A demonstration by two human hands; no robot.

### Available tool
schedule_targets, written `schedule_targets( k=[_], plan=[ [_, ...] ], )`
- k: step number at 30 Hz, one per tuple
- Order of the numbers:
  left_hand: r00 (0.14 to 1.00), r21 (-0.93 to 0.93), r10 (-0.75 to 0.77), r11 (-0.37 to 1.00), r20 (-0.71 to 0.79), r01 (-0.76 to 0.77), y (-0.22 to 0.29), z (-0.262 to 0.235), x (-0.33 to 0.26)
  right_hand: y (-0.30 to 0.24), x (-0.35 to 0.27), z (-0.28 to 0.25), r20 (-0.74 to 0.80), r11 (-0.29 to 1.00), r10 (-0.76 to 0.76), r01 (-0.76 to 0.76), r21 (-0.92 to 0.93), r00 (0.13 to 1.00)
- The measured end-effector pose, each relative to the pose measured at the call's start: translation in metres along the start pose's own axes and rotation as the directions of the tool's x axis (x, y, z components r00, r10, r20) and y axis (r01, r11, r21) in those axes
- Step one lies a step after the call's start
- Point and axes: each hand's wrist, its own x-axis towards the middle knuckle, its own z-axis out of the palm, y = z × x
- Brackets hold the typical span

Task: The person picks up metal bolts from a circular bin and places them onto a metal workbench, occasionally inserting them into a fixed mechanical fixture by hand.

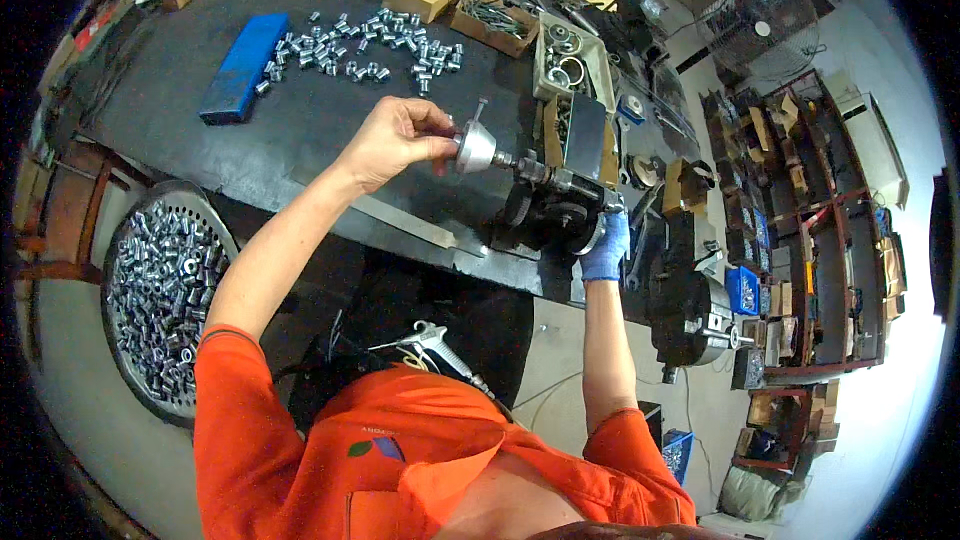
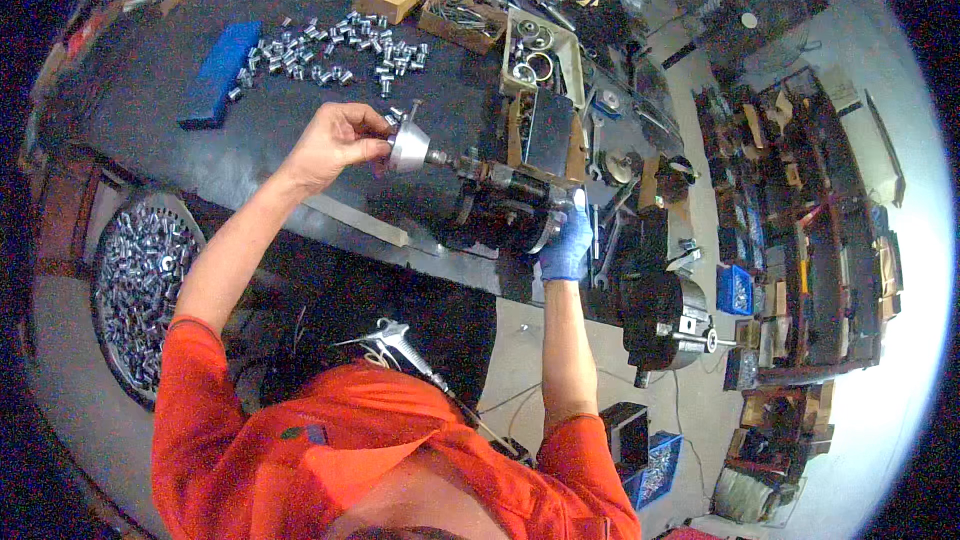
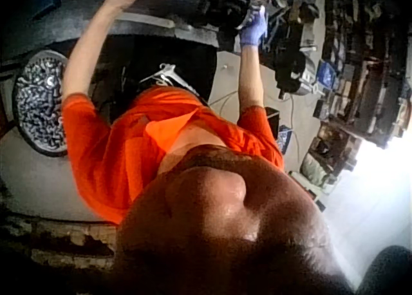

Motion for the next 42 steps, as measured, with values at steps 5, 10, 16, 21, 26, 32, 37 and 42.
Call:
schedule_targets(
  k=[5,10,16,21,26,32,37,42],
  plan=[
    [0.998,0.024,-0.052,0.998,0.020,0.051,0.002,-0.001,0.002,-0.020,0.050,0.000,0.016,0.941,-0.197,0.193,-0.277,0.980],
    [0.998,0.047,-0.060,0.997,-0.017,0.061,0.004,-0.001,-0.002,-0.070,-0.004,0.049,0.081,0.960,-0.275,0.278,-0.026,0.958],
    [0.998,-0.020,-0.058,0.998,-0.008,0.058,0.002,-0.004,-0.005,-0.069,-0.082,0.014,0.090,0.911,-0.412,0.413,0.013,0.907],
    [1.000,-0.010,-0.018,1.000,-0.008,0.018,0.004,-0.003,-0.005,-0.019,-0.044,-0.031,-0.102,0.982,-0.149,0.135,-0.135,0.983],
    [0.994,0.105,0.019,0.994,-0.109,-0.008,0.020,-0.029,-0.032,-0.014,0.045,0.003,0.019,0.905,-0.337,0.329,-0.270,0.941],
    [0.850,0.516,0.019,0.801,-0.527,0.303,0.057,-0.115,-0.167,-0.078,-0.032,0.047,0.086,0.910,-0.412,0.415,-0.017,0.907],
    [0.773,0.777,0.215,-0.086,-0.597,0.624,0.068,-0.153,-0.261,-0.062,-0.089,0.006,0.112,0.914,-0.406,0.406,0.025,0.907],
    [0.897,0.897,0.189,0.284,-0.398,0.338,0.050,-0.094,-0.150,-0.017,-0.064,-0.035,-0.042,0.990,-0.140,0.139,-0.023,0.989]
  ],
)
